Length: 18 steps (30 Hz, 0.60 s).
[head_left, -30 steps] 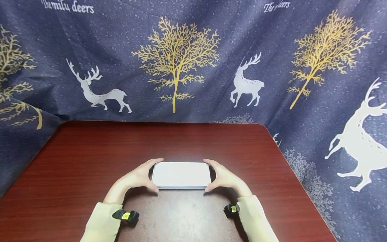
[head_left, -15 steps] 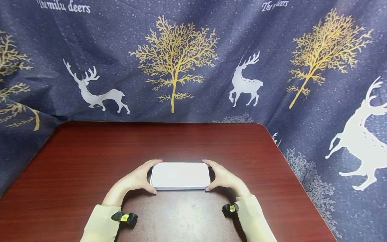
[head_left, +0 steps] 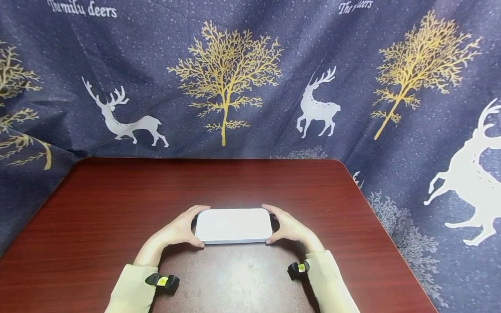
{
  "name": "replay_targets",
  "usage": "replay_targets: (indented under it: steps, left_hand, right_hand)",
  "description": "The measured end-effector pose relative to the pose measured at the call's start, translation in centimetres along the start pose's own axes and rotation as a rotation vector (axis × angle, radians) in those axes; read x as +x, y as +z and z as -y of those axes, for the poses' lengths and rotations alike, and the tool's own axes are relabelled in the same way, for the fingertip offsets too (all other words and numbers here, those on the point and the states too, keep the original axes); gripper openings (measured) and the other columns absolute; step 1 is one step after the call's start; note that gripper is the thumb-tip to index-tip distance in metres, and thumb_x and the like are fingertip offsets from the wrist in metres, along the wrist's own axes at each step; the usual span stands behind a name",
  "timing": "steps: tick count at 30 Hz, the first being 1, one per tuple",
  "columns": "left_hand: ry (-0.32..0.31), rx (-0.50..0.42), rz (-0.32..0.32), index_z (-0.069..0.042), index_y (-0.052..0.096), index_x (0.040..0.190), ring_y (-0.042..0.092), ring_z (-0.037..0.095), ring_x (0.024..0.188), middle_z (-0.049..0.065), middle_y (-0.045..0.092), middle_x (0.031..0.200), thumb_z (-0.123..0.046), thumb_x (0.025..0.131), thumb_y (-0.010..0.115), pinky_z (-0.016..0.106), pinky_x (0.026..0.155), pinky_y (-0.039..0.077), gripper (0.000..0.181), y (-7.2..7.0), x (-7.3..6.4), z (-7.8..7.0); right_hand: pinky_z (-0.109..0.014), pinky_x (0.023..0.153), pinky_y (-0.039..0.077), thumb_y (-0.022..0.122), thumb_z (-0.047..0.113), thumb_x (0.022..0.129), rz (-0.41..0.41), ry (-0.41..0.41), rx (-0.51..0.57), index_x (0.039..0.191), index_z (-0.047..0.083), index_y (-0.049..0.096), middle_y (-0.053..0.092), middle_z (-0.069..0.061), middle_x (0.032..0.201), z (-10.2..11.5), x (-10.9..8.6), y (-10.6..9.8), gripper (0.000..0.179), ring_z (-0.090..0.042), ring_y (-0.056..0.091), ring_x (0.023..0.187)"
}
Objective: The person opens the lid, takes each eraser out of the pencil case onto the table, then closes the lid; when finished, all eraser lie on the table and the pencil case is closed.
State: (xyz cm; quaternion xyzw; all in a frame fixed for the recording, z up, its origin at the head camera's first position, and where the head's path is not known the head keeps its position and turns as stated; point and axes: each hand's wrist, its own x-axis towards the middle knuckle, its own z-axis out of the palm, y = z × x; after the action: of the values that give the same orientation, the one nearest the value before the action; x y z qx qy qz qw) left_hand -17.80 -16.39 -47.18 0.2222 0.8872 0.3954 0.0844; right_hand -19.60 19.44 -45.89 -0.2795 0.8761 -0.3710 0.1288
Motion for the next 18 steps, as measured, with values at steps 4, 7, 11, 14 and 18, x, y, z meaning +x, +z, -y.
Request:
replay_targets:
  steps: [4,7,11,14,18]
  left_hand:
    - [0.007,0.011,-0.01,-0.001,0.041,0.143,0.043,0.042,0.132,0.022,0.047,0.142,-0.019,0.054,0.092,0.06,0.107,0.036,0.104,0.0,0.1,0.0]
    - [0.01,0.016,-0.013,-0.002,0.041,0.143,0.042,0.042,0.133,0.022,0.046,0.143,-0.02,0.055,0.093,0.061,0.106,0.036,0.104,-0.1,0.1,0.0]
    - [0.004,0.013,-0.011,-0.002,0.039,0.145,0.041,0.043,0.134,0.023,0.044,0.145,-0.021,0.054,0.093,0.061,0.107,0.035,0.107,0.0,0.1,0.1]
    - [-0.003,0.006,-0.011,-0.001,0.039,0.146,0.04,0.042,0.135,0.023,0.044,0.146,-0.021,0.053,0.094,0.06,0.108,0.034,0.11,0.1,0.2,0.2]
    - [0.013,0.008,-0.02,-0.001,0.04,0.145,0.041,0.042,0.135,0.023,0.044,0.146,-0.022,0.051,0.095,0.059,0.109,0.034,0.111,0.4,0.4,0.1]
  right_hand:
    - [-0.051,0.109,0.038,0.09,0.012,0.063,-0.005,-0.009,0.045,0.147,-0.004,0.034,0.041,-0.024,0.149,-0.6,0.2,0.0,0.103,-0.042,0.048,0.13]
    - [-0.051,0.111,0.036,0.09,0.013,0.063,-0.014,-0.005,0.083,0.148,-0.001,0.034,0.041,-0.022,0.15,-1.1,0.4,0.1,0.103,-0.04,0.046,0.133]
    - [-0.049,0.113,0.033,0.09,0.01,0.064,-0.023,-0.016,0.156,0.148,-0.002,0.033,0.039,-0.022,0.151,-1.6,0.5,0.3,0.102,-0.039,0.042,0.137]
    - [-0.048,0.114,0.03,0.088,0.004,0.065,-0.026,-0.032,0.224,0.148,-0.006,0.031,0.036,-0.025,0.152,-1.9,0.5,0.5,0.102,-0.04,0.036,0.14]
    - [-0.05,0.115,0.028,0.088,0.002,0.064,-0.027,-0.029,0.247,0.149,-0.006,0.029,0.033,-0.027,0.153,-2.2,0.3,0.7,0.103,-0.041,0.033,0.141]
